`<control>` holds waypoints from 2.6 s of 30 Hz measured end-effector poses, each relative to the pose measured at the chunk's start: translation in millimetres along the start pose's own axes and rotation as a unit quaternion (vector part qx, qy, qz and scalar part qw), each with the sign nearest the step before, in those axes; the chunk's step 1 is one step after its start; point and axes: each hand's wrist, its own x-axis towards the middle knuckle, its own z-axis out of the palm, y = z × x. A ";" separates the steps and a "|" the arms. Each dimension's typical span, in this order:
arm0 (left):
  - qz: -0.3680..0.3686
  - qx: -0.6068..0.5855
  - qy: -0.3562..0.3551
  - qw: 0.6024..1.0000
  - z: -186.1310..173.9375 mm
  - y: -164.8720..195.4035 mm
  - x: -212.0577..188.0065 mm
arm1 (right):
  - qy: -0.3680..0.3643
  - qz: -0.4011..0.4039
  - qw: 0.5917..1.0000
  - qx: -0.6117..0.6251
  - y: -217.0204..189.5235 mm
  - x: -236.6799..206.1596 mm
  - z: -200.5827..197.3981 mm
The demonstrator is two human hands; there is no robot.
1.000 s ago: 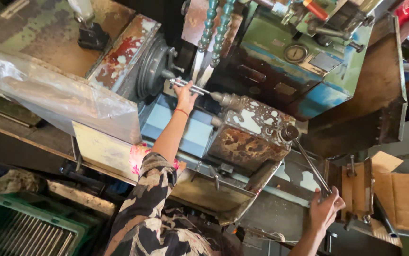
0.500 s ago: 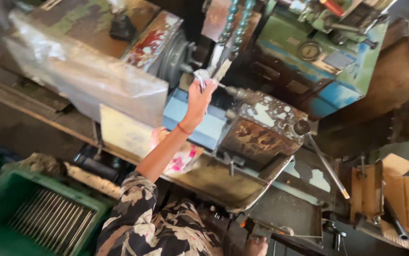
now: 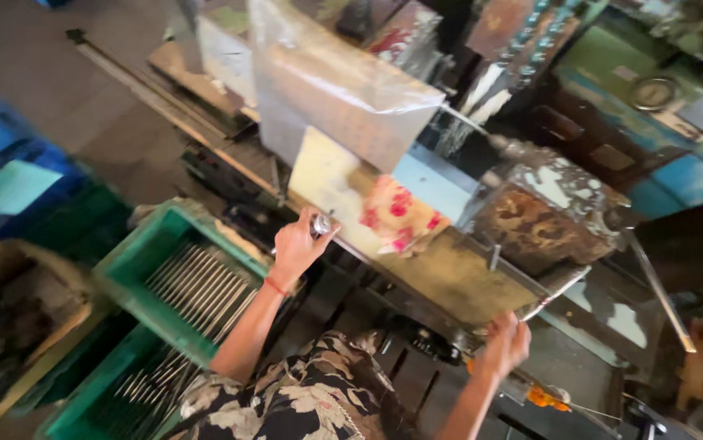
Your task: The person operates a lathe machine to machine metal rod workpieces. They take metal rods from a green crate, secure a rod in the lathe chuck, run the machine, then remove the finished piece and place it into a crate, repeating the cycle while handling a spanner.
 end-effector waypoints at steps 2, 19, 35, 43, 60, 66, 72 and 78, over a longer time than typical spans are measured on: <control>-0.036 -0.029 0.025 0.999 -33.1 -21.1 -32.7 | -0.201 -0.022 0.979 -0.024 1.8 -40.7 55.0; -0.228 -0.355 0.214 0.881 -192.2 -100.5 -169.0 | -0.564 0.024 0.824 -0.048 39.1 -389.3 245.4; -0.247 -0.330 0.282 0.866 -226.6 -144.5 -183.3 | -0.520 0.134 0.843 0.023 -3.7 -487.1 248.5; -0.274 -0.403 0.168 0.857 -256.6 -134.6 -168.6 | -0.496 -0.167 0.850 0.062 22.4 -491.1 270.2; -0.119 0.012 -0.022 0.993 -263.3 -238.1 -225.8 | -0.344 -0.055 0.922 0.170 -1.3 -425.5 199.8; -0.520 -0.244 0.033 0.818 -349.4 -290.9 -337.5 | -0.319 -0.033 0.944 0.074 32.0 -408.2 138.3; -0.579 0.153 -0.344 0.723 -347.7 -301.6 -387.0 | -0.336 -0.007 0.942 0.019 48.4 -418.9 132.7; -0.492 0.221 -0.437 0.719 -350.6 -323.3 -388.7 | -0.357 -0.038 0.932 -0.056 45.0 -437.5 131.7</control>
